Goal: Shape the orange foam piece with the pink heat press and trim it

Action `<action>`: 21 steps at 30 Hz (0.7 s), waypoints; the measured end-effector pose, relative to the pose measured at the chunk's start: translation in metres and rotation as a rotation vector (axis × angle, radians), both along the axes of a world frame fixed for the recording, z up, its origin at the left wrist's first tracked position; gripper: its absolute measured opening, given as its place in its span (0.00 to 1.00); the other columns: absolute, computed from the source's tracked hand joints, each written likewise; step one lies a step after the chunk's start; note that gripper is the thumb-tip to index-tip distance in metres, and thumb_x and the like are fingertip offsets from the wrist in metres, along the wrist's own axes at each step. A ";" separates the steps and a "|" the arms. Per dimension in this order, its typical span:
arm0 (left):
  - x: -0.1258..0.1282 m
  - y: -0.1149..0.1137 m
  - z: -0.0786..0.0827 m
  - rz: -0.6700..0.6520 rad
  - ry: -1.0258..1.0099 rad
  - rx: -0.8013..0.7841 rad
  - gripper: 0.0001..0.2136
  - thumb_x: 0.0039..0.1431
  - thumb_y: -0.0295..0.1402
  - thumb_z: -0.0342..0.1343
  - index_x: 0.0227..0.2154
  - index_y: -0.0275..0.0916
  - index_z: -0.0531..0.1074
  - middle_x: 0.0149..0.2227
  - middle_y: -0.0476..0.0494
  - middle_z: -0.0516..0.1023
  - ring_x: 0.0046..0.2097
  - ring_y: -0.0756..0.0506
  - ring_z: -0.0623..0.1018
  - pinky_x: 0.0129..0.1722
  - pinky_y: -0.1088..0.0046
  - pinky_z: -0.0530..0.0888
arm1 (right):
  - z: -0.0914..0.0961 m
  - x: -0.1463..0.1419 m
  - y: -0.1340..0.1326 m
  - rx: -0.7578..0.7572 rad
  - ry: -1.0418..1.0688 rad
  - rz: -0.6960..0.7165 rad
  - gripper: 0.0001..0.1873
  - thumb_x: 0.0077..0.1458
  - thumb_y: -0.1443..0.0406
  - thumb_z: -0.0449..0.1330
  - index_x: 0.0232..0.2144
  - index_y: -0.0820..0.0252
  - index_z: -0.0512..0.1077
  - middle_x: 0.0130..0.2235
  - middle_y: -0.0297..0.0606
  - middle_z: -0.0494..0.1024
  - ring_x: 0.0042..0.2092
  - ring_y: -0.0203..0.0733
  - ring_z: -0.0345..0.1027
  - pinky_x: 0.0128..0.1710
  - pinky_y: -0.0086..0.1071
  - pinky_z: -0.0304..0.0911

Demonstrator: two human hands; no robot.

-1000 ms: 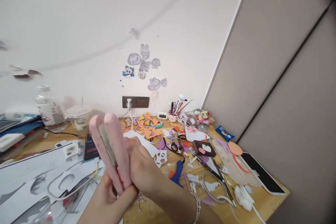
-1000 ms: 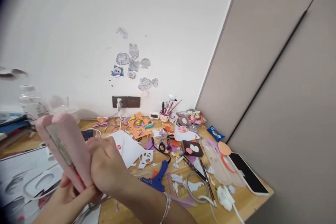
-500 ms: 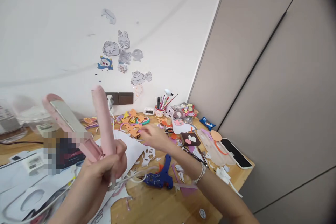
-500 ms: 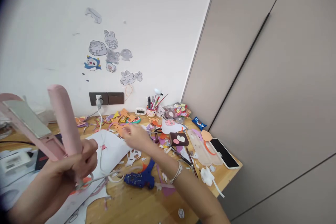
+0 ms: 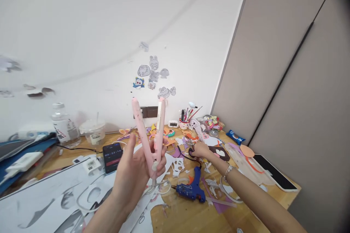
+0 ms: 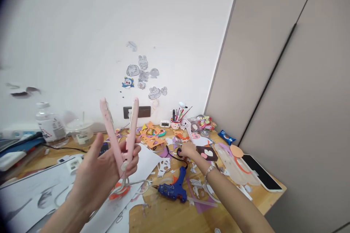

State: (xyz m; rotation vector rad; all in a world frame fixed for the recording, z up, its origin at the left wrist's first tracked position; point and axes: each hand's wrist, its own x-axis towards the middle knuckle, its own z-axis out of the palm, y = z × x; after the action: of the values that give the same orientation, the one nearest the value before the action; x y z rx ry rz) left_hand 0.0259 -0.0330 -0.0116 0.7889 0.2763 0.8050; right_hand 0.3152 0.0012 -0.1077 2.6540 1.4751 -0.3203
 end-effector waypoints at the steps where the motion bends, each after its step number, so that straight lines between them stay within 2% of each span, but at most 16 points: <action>1: 0.000 0.000 0.000 -0.005 -0.014 -0.002 0.26 0.58 0.52 0.42 0.36 0.32 0.72 0.28 0.45 0.67 0.22 0.52 0.63 0.22 0.74 0.62 | 0.002 0.000 0.000 0.000 0.010 -0.026 0.17 0.58 0.60 0.55 0.48 0.61 0.66 0.49 0.41 0.69 0.46 0.43 0.67 0.43 0.43 0.66; 5: -0.002 0.004 -0.007 -0.062 -0.071 0.027 0.25 0.60 0.50 0.42 0.35 0.31 0.73 0.27 0.46 0.66 0.21 0.53 0.63 0.22 0.76 0.61 | 0.008 -0.002 -0.003 0.073 0.062 -0.115 0.17 0.58 0.61 0.56 0.48 0.61 0.66 0.49 0.41 0.69 0.45 0.43 0.67 0.43 0.42 0.66; 9: -0.008 0.005 -0.014 -0.078 -0.149 0.021 0.25 0.61 0.49 0.42 0.33 0.30 0.73 0.27 0.45 0.67 0.22 0.52 0.66 0.24 0.75 0.63 | 0.020 -0.002 -0.008 0.276 0.132 -0.152 0.17 0.58 0.61 0.56 0.48 0.60 0.66 0.49 0.41 0.69 0.46 0.43 0.67 0.43 0.42 0.66; 12: -0.010 0.006 -0.015 0.003 -0.223 0.034 0.22 0.61 0.49 0.42 0.33 0.34 0.71 0.25 0.46 0.69 0.21 0.52 0.66 0.24 0.75 0.63 | 0.039 -0.002 -0.008 0.470 0.234 -0.129 0.17 0.58 0.61 0.56 0.48 0.61 0.66 0.49 0.41 0.69 0.45 0.43 0.67 0.43 0.42 0.66; 14: -0.009 0.006 -0.014 0.053 -0.254 0.047 0.20 0.60 0.48 0.45 0.31 0.35 0.71 0.24 0.47 0.69 0.19 0.53 0.66 0.23 0.75 0.63 | 0.057 -0.009 -0.010 0.617 0.323 -0.057 0.16 0.58 0.60 0.55 0.47 0.62 0.66 0.47 0.41 0.70 0.43 0.42 0.68 0.41 0.41 0.67; 15: -0.008 0.007 -0.014 0.066 -0.261 0.051 0.19 0.60 0.47 0.46 0.30 0.35 0.71 0.22 0.48 0.69 0.19 0.53 0.65 0.23 0.76 0.63 | 0.067 -0.016 -0.013 0.696 0.366 -0.005 0.16 0.59 0.60 0.55 0.46 0.62 0.67 0.45 0.40 0.71 0.41 0.40 0.69 0.40 0.39 0.67; 17: -0.005 0.007 -0.014 0.088 -0.278 0.052 0.17 0.58 0.45 0.51 0.27 0.34 0.70 0.19 0.49 0.68 0.18 0.54 0.65 0.21 0.78 0.61 | 0.085 -0.040 -0.025 0.840 0.443 0.117 0.15 0.59 0.58 0.52 0.41 0.64 0.68 0.36 0.38 0.73 0.36 0.38 0.68 0.36 0.34 0.65; 19: -0.004 0.007 -0.016 0.100 -0.306 0.055 0.16 0.56 0.44 0.55 0.26 0.34 0.71 0.17 0.50 0.67 0.17 0.55 0.64 0.19 0.80 0.60 | 0.097 -0.073 -0.045 0.950 0.501 0.229 0.16 0.58 0.54 0.50 0.39 0.59 0.67 0.30 0.35 0.72 0.32 0.38 0.67 0.30 0.30 0.63; 21: -0.003 0.006 -0.018 0.112 -0.323 0.059 0.16 0.54 0.44 0.57 0.26 0.33 0.72 0.16 0.50 0.67 0.16 0.56 0.64 0.19 0.80 0.60 | 0.101 -0.108 -0.068 1.006 0.533 0.312 0.15 0.53 0.51 0.54 0.34 0.54 0.69 0.24 0.32 0.71 0.25 0.37 0.63 0.22 0.29 0.56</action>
State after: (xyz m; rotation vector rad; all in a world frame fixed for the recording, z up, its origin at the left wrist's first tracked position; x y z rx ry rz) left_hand 0.0226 -0.0266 -0.0300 0.6902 0.0076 1.0357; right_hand 0.2074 -0.0666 -0.0064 3.0498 2.7879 -0.3297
